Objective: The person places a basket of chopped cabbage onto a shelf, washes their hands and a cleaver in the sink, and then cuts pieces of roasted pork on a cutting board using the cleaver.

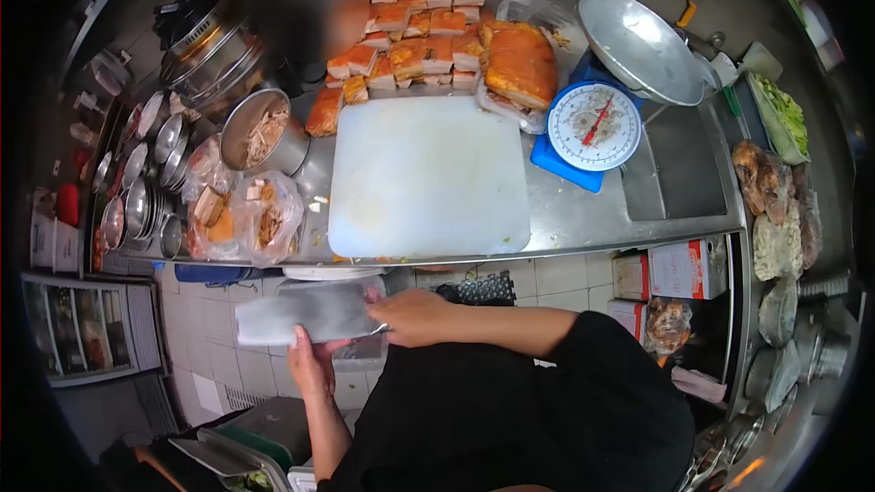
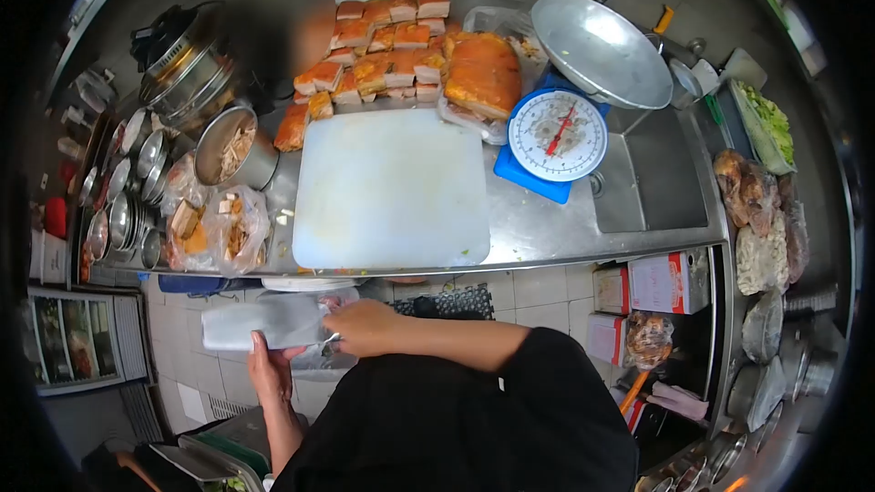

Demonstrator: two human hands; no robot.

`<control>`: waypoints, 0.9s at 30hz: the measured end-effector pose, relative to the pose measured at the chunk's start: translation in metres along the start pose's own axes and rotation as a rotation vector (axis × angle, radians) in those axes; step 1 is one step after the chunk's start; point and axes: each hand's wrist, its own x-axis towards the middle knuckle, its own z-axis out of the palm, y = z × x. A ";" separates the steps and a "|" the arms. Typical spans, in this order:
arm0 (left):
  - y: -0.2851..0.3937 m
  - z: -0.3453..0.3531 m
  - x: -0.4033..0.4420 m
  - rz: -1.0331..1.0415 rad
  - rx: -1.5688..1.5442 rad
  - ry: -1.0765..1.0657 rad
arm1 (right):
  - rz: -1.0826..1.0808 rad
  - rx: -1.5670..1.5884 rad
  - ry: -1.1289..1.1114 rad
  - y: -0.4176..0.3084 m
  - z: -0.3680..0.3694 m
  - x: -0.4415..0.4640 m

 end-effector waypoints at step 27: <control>-0.109 0.516 0.314 0.128 1.134 -0.415 | 0.958 0.708 0.712 0.073 -0.062 -0.322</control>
